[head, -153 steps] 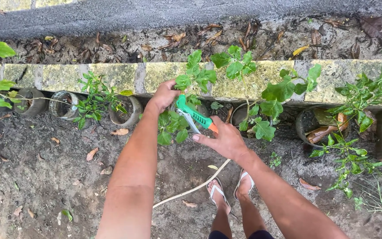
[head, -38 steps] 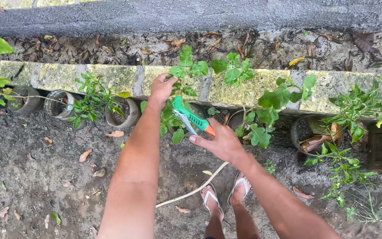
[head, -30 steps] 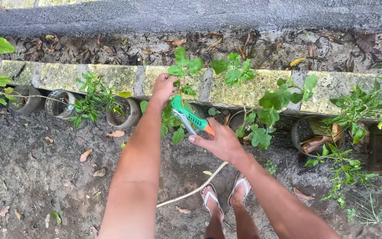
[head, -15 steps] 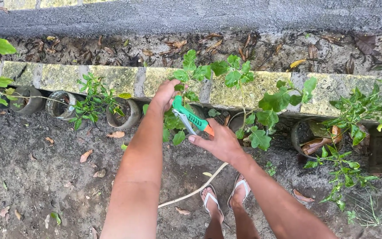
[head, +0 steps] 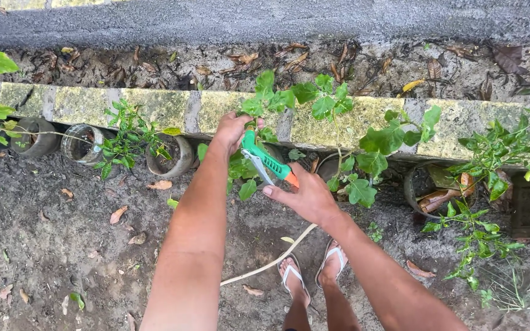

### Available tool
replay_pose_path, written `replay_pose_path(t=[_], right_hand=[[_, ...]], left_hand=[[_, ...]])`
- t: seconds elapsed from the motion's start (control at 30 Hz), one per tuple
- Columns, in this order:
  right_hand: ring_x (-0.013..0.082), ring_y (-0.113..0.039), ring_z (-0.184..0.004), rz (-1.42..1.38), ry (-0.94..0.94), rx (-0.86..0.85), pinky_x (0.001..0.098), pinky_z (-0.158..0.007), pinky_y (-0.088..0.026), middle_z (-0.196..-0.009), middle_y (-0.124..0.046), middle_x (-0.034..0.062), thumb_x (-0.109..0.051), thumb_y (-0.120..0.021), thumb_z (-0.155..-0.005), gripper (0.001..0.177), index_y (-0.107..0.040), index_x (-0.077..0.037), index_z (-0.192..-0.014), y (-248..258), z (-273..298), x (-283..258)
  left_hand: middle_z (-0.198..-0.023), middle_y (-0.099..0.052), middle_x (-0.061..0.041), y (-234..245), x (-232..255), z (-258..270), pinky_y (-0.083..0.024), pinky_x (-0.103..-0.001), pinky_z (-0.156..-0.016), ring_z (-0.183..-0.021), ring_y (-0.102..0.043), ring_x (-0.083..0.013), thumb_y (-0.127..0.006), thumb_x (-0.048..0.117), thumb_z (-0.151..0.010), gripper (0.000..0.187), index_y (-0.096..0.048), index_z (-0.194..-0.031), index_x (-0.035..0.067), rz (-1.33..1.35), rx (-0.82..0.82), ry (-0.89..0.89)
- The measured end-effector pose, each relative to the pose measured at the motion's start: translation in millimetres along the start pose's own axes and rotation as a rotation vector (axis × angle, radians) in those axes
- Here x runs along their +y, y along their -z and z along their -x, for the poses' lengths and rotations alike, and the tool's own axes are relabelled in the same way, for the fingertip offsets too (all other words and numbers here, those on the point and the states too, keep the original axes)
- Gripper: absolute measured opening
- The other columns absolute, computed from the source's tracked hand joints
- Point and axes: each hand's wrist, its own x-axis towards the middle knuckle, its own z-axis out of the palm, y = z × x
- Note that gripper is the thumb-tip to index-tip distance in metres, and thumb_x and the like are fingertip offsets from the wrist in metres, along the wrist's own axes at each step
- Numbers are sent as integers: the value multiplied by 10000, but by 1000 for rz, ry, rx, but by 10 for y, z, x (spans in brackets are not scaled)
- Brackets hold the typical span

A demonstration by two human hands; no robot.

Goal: Using garden shears to prune leaves and stems from various potted plants outdoors.

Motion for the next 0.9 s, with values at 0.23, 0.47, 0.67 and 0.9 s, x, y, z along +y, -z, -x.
replay_pose_path(t=[0.23, 0.47, 0.67, 0.9], right_hand=[[340, -754, -834, 24, -16, -5, 459, -788, -554, -854, -736, 210, -666, -742, -712, 825, -589, -51, -1238, -28, -7, -9], [333, -743, -768, -24, 14, 40, 464, -734, -548, -799, -723, 195, -644, -713, -764, 746, -606, -30, -1174, -42, -12, -22], [354, -726, -749, -13, 11, 72, 482, -714, -540, -791, -702, 202, -650, -714, -769, 750, -596, -10, -1142, -69, -58, 0], [357, -746, -826, -22, -19, 24, 475, -778, -559, -883, -735, 204, -688, -712, -730, 819, -595, -43, -1222, -27, -53, -23]], left_hand=[[-1248, -644, -250, -68, 146, 153, -651, -387, -701, -926, -754, -271, -597, 52, -957, 677, -234, -1527, 18, 175, 134, 8], [-1288, -689, -168, -113, 314, 444, -589, -291, -681, -984, -740, -213, -757, 36, -827, 891, -282, -1561, 208, -78, 53, -93], [-1216, -681, -139, 210, -21, -3, -629, -316, -726, -959, -712, -188, -566, 347, -1040, 460, -592, -1346, 4, -114, -18, -94], [-1277, -665, -160, 47, 267, 363, -628, -394, -799, -1014, -719, -250, -369, 556, -1008, 588, -518, -1377, 123, 4, -186, -54]])
